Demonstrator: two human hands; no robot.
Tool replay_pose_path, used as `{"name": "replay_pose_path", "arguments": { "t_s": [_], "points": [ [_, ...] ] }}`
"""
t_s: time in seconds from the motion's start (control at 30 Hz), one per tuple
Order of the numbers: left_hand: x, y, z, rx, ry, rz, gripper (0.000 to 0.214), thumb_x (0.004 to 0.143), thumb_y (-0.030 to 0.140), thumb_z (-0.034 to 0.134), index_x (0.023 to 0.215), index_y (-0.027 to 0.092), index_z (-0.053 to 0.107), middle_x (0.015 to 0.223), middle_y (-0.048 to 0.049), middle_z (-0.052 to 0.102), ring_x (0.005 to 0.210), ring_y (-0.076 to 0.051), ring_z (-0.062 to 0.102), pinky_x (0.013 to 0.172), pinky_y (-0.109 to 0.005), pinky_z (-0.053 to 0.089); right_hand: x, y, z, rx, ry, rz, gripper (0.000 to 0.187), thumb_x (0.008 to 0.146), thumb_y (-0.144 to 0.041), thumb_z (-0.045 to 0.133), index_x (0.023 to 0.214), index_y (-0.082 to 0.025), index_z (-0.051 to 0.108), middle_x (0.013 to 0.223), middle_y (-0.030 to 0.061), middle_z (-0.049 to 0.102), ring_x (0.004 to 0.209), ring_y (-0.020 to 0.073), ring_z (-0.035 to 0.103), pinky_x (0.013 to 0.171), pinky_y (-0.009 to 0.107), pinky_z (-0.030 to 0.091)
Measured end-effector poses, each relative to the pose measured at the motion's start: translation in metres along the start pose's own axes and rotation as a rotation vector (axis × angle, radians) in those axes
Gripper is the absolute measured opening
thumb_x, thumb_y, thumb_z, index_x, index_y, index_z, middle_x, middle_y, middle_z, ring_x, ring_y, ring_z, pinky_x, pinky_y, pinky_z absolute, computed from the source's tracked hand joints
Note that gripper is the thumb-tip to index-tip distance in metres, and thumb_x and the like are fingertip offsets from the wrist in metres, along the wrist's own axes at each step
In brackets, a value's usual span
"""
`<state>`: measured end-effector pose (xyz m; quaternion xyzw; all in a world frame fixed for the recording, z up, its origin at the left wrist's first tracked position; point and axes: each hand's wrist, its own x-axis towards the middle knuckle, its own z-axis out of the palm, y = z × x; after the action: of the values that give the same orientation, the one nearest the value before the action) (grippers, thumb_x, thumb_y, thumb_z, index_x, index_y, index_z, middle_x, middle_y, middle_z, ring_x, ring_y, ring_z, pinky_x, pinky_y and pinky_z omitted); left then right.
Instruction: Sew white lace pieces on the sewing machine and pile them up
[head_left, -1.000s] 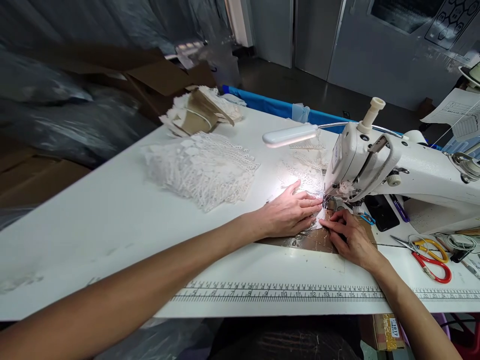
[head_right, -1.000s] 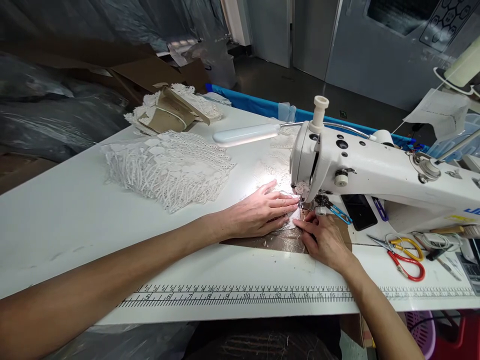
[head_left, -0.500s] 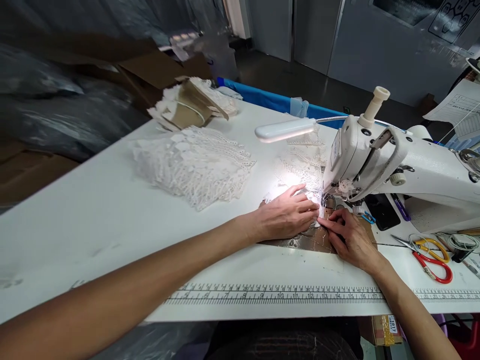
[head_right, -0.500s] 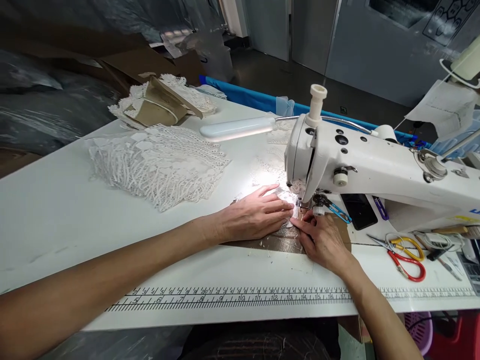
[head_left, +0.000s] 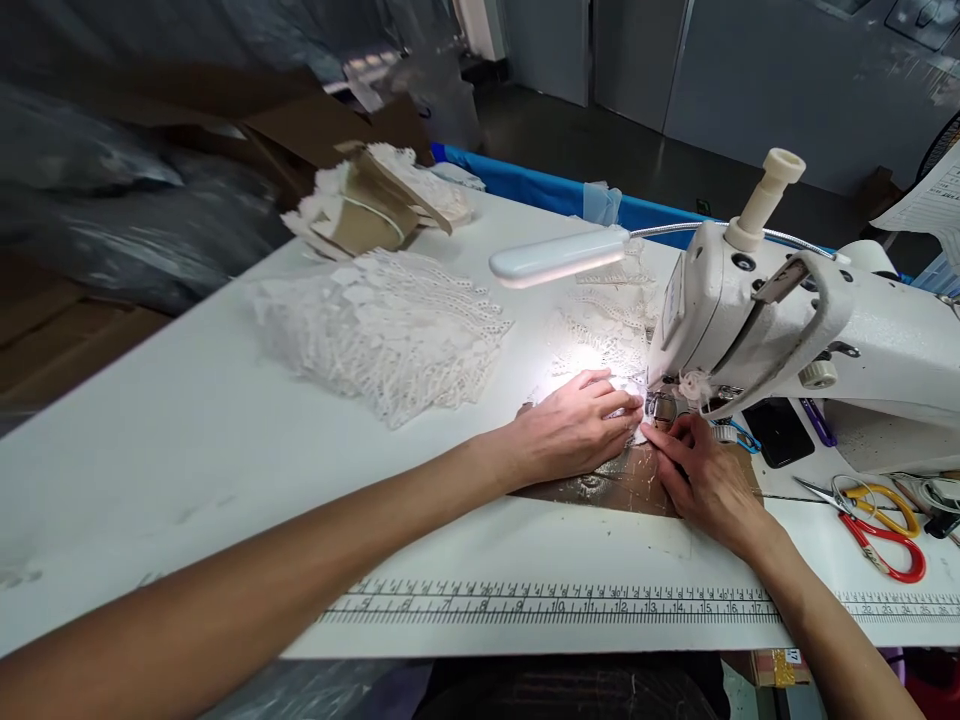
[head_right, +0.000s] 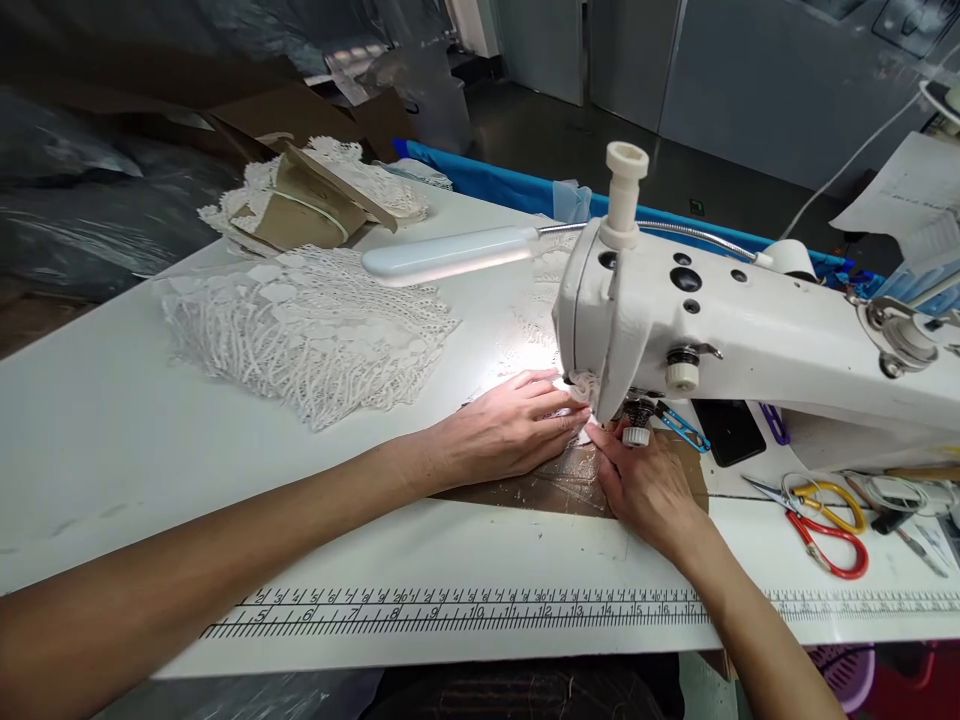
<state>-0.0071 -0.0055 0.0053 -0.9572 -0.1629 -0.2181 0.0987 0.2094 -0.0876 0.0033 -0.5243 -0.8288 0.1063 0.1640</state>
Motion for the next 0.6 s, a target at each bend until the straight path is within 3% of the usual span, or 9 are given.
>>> {"name": "replay_pose_path", "arguments": {
  "t_s": [0.17, 0.3, 0.47, 0.6],
  "points": [
    [0.001, 0.009, 0.007, 0.043, -0.068, -0.127, 0.032, 0.104, 0.023, 0.035, 0.104, 0.013, 0.065, 0.099, -0.0086, 0.067, 0.079, -0.018, 0.058, 0.075, -0.035, 0.048, -0.002, 0.007, 0.001, 0.042, 0.068, 0.035, 0.040, 0.099, -0.028, 0.046, 0.137, -0.026, 0.058, 0.113, 0.0128, 0.059, 0.080, 0.0210, 0.063, 0.069, 0.035, 0.059],
    [0.000, 0.013, 0.006, 0.003, -0.084, -0.191, 0.030, 0.104, 0.026, 0.036, 0.106, 0.014, 0.064, 0.104, -0.0094, 0.067, 0.086, -0.020, 0.059, 0.076, -0.037, 0.048, -0.007, 0.011, -0.001, 0.152, 0.141, 0.094, 0.039, 0.099, -0.030, 0.042, 0.131, -0.020, 0.063, 0.101, 0.0113, 0.063, 0.074, 0.0207, 0.064, 0.061, 0.032, 0.056],
    [-0.001, 0.000, -0.006, -0.132, 0.000, -0.070, 0.027, 0.104, 0.028, 0.039, 0.108, 0.013, 0.062, 0.115, -0.0123, 0.064, 0.098, -0.022, 0.060, 0.082, -0.037, 0.051, -0.006, 0.009, -0.002, 0.208, 0.186, 0.135, 0.034, 0.097, -0.031, 0.045, 0.121, -0.020, 0.066, 0.098, 0.0093, 0.065, 0.075, 0.0207, 0.064, 0.061, 0.032, 0.054],
    [0.000, -0.011, -0.005, -0.267, -0.008, 0.064, 0.025, 0.105, 0.026, 0.041, 0.097, 0.017, 0.064, 0.103, -0.0066, 0.069, 0.090, -0.017, 0.063, 0.083, -0.030, 0.051, -0.004, 0.006, -0.002, 0.213, 0.179, 0.129, 0.026, 0.097, -0.031, 0.045, 0.106, -0.019, 0.067, 0.087, 0.0079, 0.063, 0.066, 0.0192, 0.061, 0.060, 0.032, 0.053]
  ]
}}
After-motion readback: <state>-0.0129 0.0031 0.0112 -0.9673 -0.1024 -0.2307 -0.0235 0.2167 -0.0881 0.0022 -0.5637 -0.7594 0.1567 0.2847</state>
